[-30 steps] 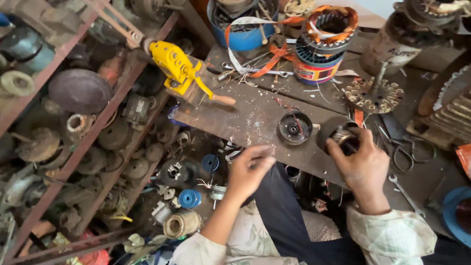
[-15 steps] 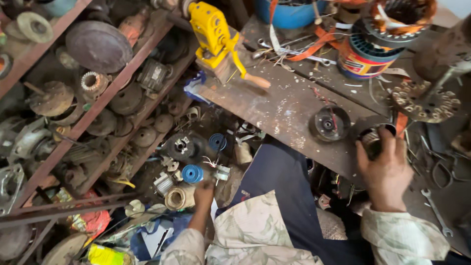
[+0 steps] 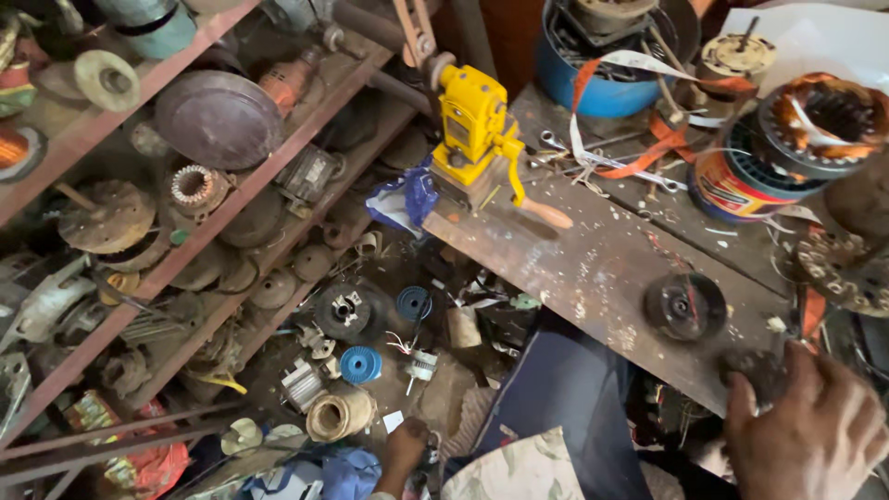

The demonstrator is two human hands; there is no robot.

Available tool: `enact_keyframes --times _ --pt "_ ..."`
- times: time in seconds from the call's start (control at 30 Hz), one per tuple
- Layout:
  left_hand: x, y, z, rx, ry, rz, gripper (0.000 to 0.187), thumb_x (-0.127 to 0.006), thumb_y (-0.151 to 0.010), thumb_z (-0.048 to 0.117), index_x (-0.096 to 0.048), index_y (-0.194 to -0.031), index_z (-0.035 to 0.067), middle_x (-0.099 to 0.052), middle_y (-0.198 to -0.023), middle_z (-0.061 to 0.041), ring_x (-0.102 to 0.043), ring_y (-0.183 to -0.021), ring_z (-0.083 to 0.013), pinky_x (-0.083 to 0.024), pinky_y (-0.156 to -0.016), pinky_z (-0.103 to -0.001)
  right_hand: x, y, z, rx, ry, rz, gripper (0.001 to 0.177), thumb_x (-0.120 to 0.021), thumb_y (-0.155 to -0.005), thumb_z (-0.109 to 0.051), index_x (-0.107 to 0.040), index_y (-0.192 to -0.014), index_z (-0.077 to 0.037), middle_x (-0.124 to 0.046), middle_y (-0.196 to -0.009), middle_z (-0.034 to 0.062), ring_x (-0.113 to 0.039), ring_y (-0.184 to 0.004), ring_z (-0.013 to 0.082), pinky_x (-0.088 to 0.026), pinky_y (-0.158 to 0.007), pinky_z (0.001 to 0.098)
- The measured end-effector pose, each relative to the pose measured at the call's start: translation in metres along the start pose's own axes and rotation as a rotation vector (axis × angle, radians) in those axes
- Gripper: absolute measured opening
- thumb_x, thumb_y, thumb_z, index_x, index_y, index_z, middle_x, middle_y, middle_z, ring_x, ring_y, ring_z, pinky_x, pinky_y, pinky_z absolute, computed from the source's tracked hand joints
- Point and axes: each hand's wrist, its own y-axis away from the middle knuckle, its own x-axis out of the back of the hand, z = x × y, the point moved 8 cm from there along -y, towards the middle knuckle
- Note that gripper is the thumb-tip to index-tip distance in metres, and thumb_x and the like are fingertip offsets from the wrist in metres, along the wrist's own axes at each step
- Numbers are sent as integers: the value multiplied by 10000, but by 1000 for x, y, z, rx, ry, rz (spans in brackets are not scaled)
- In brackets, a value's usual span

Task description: The person disassembles a small electric motor on a cluttered workbench. They use a wrench to loosen bolts, remove the motor housing, and separate the internal components, including the rotor and stator. The person then inspects the separated parts and places them on the table.

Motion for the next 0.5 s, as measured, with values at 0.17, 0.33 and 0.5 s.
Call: enact_keyframes --times 0.17,0.33,0.5 --pt "-10 -3 -7 63 173 -15 312 -727 -839 279 -742 -1090 95 -807 -1025 -97 -789 -921 -270 -603 -832 -379 -18 -11 -44 137 253 100 466 -741 -904 -407 -669 -1245 -98 -569 -1376 100 -507 -1315 294 -392 -1083 478" --pt "-27 -6 -9 115 155 -75 300 -720 -808 254 -797 -1057 108 -821 -945 -101 -800 -872 -242 -616 -756 -363 -42 -6 10 39 -136 212 320 -731 -1035 -217 -648 -1302 -62 -545 -1482 128 -520 -1324 307 -419 -1076 449" --pt "-33 -7 -6 119 38 -71 288 -672 -921 318 -788 -1042 83 -798 -890 -113 -775 -774 -256 -600 -689 -367 -29 -22 14 -43 -213 248 475 -781 -830 -205 -639 -1247 -28 -578 -1372 295 -610 -1202 459 -477 -925 510"
